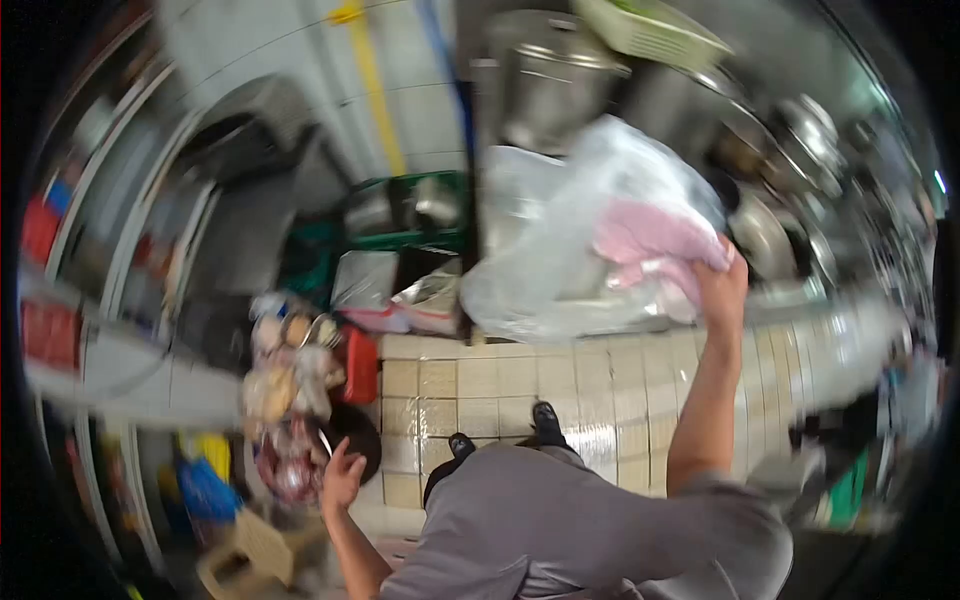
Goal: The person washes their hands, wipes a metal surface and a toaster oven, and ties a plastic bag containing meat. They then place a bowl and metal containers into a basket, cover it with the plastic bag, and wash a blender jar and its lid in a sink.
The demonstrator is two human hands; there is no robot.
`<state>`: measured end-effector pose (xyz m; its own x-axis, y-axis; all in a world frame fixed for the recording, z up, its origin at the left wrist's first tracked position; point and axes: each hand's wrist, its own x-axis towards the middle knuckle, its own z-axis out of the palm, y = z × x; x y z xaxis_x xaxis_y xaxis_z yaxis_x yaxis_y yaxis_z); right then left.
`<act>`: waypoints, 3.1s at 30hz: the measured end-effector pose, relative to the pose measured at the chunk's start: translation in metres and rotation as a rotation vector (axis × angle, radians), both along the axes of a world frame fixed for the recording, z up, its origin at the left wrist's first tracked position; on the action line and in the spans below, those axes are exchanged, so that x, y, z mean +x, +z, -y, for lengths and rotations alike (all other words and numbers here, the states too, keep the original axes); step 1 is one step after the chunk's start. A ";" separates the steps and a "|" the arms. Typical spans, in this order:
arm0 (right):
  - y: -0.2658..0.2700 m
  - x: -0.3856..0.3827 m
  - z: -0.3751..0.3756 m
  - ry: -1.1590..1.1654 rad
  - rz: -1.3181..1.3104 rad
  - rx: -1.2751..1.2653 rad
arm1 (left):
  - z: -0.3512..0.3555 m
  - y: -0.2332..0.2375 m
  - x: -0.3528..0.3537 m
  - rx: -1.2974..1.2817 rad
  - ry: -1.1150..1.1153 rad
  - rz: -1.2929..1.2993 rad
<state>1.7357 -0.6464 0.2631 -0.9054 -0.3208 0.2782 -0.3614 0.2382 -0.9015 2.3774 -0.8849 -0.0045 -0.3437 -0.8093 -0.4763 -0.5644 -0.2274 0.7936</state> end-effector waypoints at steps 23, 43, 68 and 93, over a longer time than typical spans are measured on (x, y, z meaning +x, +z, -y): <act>0.014 0.190 -0.223 -0.160 0.111 0.003 | -0.019 0.089 -0.604 -1.065 -1.352 -0.345; -0.030 0.171 -0.264 -0.160 0.172 -0.106 | -0.002 0.124 -0.634 -1.359 -1.328 0.287; -0.016 0.155 0.024 -0.029 -0.652 -0.019 | 0.002 0.275 -0.452 0.513 -0.942 -0.798; -0.281 0.274 0.292 0.530 0.218 0.825 | 0.834 -0.008 0.010 -0.415 0.554 -0.148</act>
